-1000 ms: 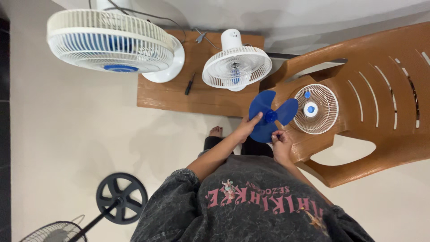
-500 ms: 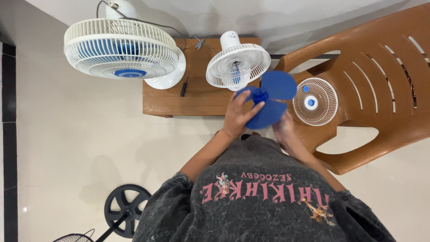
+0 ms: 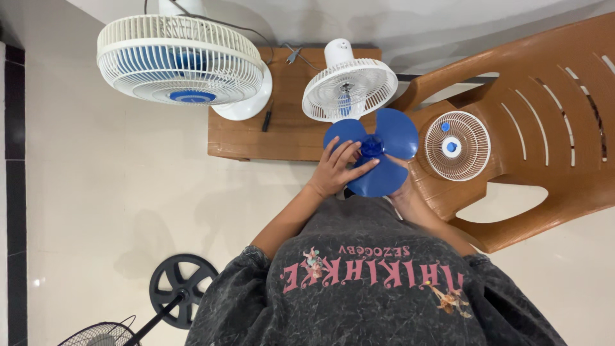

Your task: The person disassembles a small white electric fan on a wooden table. They remove the front grille, then the blue fan blade, and use a screwdriver to loosen the central nut. The person then removes the rear grille and places the parts on a nearby chair.

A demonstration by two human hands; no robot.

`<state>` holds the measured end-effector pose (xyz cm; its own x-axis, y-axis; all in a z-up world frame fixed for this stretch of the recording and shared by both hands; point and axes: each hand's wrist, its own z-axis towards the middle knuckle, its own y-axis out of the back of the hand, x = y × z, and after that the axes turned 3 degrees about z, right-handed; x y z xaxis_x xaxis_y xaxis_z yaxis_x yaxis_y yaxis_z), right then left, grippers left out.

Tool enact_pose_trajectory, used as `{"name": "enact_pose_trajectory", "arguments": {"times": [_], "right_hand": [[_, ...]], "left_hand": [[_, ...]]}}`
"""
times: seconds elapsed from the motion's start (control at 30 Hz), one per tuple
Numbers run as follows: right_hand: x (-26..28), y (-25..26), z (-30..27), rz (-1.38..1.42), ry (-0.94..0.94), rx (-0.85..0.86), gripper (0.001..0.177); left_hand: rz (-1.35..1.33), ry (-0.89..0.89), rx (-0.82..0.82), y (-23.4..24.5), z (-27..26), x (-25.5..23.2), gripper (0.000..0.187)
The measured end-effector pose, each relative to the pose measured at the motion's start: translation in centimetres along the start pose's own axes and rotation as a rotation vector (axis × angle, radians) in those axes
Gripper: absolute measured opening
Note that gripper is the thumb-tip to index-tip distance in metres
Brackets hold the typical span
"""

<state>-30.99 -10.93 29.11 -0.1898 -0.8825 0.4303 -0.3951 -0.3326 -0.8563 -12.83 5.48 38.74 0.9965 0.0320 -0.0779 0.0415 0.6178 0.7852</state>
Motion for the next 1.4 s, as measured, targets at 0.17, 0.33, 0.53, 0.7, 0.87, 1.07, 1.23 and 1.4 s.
{"name": "enact_pose_trajectory", "arguments": {"times": [0.17, 0.33, 0.53, 0.7, 0.87, 1.07, 1.23, 1.4], "right_hand": [[-1.5, -2.9, 1.9, 0.01, 0.108, 0.045, 0.04], [-1.1, -5.6, 3.9, 0.185, 0.014, 0.005, 0.044], [-1.3, -3.7, 6.8, 0.349, -0.048, -0.081, 0.048], [-2.3, -0.5, 11.7, 0.306, 0.047, -0.22, 0.044], [-4.1, 2.6, 16.4, 0.291, 0.086, -0.17, 0.038], [-5.0, 3.2, 19.8, 0.189, 0.116, -0.405, 0.033], [-5.1, 3.2, 20.6, 0.193, 0.117, -0.419, 0.032], [-5.4, 3.9, 21.5, 0.198, 0.15, -0.429, 0.025]], "left_hand": [[0.031, -0.05, 0.057, -0.2, -1.1, 1.6, 0.056], [-0.036, -0.07, 0.293, -1.0, -2.2, 3.5, 0.075], [-0.167, 0.109, 0.306, -1.1, -1.8, 7.8, 0.085], [-0.121, 0.48, 0.12, -2.2, 1.2, 13.9, 0.085], [-0.324, 0.553, 0.317, -6.5, 4.2, 18.9, 0.092], [-0.465, 0.588, 0.476, -11.5, 4.4, 19.9, 0.091], [-0.584, 0.6, 0.469, -12.5, 3.3, 19.2, 0.093], [-0.614, 0.609, 0.482, -12.2, 3.5, 19.2, 0.094]]}}
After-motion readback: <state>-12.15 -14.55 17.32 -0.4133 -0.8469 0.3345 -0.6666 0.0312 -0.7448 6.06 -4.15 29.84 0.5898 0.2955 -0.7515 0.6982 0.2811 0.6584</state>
